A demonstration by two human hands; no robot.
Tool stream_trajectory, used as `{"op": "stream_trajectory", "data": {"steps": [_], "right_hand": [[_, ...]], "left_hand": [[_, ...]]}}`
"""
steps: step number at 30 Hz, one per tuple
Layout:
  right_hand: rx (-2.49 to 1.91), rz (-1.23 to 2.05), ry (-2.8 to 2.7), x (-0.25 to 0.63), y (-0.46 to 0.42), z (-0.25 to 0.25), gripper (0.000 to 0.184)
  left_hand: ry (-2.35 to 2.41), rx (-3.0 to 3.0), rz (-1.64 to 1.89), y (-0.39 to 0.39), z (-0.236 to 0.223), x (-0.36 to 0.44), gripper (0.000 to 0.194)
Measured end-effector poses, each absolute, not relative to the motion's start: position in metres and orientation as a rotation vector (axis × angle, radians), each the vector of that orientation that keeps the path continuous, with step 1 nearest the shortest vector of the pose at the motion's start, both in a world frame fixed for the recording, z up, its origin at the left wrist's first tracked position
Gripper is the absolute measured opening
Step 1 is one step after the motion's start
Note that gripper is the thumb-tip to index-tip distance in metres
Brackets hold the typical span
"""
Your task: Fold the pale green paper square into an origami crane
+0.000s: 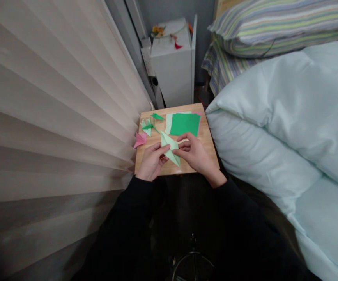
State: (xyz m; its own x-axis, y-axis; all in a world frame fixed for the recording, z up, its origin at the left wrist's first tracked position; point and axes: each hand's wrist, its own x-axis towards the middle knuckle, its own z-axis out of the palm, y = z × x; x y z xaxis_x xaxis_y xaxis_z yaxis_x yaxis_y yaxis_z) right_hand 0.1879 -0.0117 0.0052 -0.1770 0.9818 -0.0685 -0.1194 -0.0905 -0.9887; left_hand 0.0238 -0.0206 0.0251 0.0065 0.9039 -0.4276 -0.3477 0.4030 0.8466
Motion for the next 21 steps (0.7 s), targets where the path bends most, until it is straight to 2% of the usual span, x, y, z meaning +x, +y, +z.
{"op": "stream_trajectory", "data": {"steps": [7, 21], "right_hand": [[-1.109, 1.432, -1.241, 0.1876, -0.0122, 0.0099, 0.027], [-1.081, 1.461, -1.195, 0.1846, -0.0139, 0.0092, 0.025]], "left_hand": [[1.034, 0.614, 1.128, -0.0194, 0.0221, 0.0229, 0.032], [1.024, 0.567, 1.239, -0.0183, 0.0162, 0.0282, 0.032]]}}
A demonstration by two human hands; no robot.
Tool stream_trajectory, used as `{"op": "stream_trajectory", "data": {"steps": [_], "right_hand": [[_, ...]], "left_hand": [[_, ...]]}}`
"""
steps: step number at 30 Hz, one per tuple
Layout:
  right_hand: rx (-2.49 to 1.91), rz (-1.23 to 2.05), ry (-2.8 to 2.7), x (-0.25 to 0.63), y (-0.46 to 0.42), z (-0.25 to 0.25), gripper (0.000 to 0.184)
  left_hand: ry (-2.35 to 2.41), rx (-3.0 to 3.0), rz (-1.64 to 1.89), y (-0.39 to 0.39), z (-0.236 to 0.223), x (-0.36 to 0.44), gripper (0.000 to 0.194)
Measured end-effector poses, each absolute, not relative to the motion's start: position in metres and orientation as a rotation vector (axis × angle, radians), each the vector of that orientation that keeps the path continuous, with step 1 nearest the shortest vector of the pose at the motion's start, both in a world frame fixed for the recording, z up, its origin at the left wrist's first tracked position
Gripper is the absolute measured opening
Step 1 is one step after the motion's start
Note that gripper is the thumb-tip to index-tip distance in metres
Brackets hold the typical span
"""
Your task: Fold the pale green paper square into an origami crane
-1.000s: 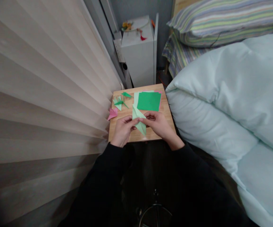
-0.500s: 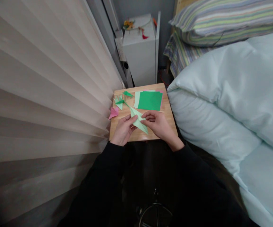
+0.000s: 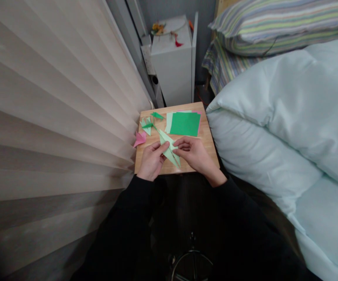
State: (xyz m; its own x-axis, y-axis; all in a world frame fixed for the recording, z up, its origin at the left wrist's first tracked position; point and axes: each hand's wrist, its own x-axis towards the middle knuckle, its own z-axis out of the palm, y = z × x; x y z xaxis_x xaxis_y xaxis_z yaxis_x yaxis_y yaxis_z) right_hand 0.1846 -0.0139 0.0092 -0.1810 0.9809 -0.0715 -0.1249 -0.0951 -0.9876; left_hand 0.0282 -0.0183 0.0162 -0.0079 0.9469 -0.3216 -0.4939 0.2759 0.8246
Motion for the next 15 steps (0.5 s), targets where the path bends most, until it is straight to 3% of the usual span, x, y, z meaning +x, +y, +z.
{"op": "stream_trajectory", "data": {"steps": [15], "right_hand": [[-1.098, 1.465, -1.032, 0.1771, -0.0130, 0.0026, 0.030]], "left_hand": [[1.073, 0.633, 1.283, -0.0194, 0.0128, 0.0314, 0.030]]}}
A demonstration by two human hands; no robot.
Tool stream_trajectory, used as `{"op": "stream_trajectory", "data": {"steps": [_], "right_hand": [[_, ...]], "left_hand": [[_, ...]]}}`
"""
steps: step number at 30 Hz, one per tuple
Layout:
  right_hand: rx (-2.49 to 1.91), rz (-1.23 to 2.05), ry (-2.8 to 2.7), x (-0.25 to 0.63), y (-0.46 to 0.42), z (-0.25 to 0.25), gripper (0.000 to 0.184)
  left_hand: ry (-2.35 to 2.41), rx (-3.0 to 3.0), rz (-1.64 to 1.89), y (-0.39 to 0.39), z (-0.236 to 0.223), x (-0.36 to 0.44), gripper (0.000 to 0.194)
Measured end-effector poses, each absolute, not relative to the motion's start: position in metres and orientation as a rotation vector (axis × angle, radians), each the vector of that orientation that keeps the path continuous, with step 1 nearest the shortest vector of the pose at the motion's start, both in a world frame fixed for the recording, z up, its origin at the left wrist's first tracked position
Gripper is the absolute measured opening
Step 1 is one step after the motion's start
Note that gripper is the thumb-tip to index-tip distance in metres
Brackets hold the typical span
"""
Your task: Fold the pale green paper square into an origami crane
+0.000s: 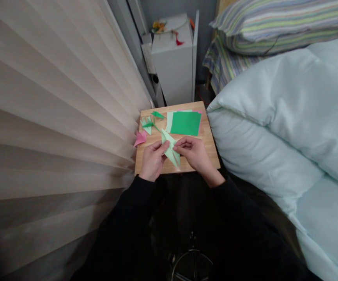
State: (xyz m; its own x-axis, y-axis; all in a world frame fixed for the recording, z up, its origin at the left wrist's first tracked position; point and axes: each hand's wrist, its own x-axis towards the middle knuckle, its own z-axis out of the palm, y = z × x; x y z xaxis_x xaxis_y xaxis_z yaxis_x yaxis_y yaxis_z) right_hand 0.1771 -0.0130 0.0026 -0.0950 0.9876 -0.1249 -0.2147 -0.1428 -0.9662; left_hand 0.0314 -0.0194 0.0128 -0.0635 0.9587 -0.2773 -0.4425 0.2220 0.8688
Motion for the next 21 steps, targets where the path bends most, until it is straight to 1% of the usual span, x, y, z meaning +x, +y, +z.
{"op": "stream_trajectory", "data": {"steps": [7, 12, 21], "right_hand": [[-1.143, 1.513, -1.001, 0.177, -0.014, 0.005, 0.044], [-1.142, 1.672, -1.042, 0.175, -0.017, 0.005, 0.038], [-1.122, 1.695, -1.136, 0.174, -0.019, 0.002, 0.038]], "left_hand": [[1.154, 0.746, 1.318, -0.019, 0.005, 0.033, 0.027], [1.209, 0.814, 1.323, -0.020, -0.001, 0.033, 0.023], [1.252, 0.848, 1.333, -0.019, 0.000, 0.030, 0.020]]}}
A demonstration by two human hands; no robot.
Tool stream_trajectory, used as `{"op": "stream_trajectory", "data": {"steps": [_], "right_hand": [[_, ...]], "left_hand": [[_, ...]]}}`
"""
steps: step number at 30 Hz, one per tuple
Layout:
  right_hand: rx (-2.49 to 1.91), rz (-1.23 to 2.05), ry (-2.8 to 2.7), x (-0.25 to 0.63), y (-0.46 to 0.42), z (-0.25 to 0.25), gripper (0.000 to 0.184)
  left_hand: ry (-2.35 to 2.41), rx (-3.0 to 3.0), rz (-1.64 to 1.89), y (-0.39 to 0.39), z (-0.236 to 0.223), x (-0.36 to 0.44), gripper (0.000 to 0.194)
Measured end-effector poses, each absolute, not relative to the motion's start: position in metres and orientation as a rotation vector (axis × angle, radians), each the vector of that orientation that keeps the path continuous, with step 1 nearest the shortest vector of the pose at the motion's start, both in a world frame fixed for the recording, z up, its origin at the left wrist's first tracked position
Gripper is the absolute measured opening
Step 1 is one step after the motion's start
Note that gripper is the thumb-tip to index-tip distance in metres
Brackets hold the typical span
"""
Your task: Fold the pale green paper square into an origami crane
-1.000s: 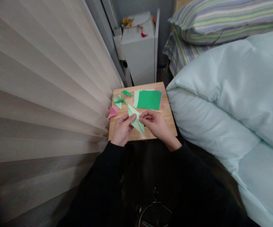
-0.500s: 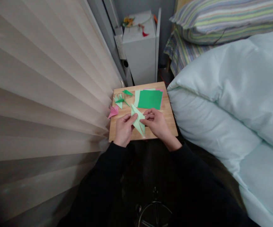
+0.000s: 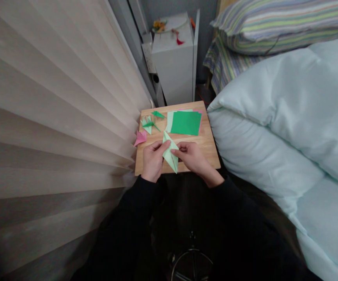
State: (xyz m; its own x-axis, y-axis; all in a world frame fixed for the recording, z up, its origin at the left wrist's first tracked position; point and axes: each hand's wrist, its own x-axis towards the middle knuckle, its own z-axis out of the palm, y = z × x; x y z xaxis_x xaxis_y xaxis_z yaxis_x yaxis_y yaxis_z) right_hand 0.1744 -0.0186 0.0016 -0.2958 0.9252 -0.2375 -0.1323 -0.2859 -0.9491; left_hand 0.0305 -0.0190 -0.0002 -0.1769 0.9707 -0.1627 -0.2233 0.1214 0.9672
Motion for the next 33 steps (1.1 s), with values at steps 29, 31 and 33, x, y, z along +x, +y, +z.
{"op": "stream_trajectory", "data": {"steps": [29, 31, 33], "right_hand": [[-1.151, 1.617, -1.207, 0.177, -0.015, 0.000, 0.044], [-1.129, 1.629, -1.180, 0.176, -0.015, 0.001, 0.045], [-1.119, 1.642, -1.164, 0.177, -0.014, 0.001, 0.045]], "left_hand": [[1.160, 0.851, 1.320, -0.020, 0.003, 0.031, 0.013], [1.154, 0.840, 1.311, -0.021, 0.002, 0.032, 0.012], [1.154, 0.822, 1.309, -0.022, 0.002, 0.033, 0.012]]}}
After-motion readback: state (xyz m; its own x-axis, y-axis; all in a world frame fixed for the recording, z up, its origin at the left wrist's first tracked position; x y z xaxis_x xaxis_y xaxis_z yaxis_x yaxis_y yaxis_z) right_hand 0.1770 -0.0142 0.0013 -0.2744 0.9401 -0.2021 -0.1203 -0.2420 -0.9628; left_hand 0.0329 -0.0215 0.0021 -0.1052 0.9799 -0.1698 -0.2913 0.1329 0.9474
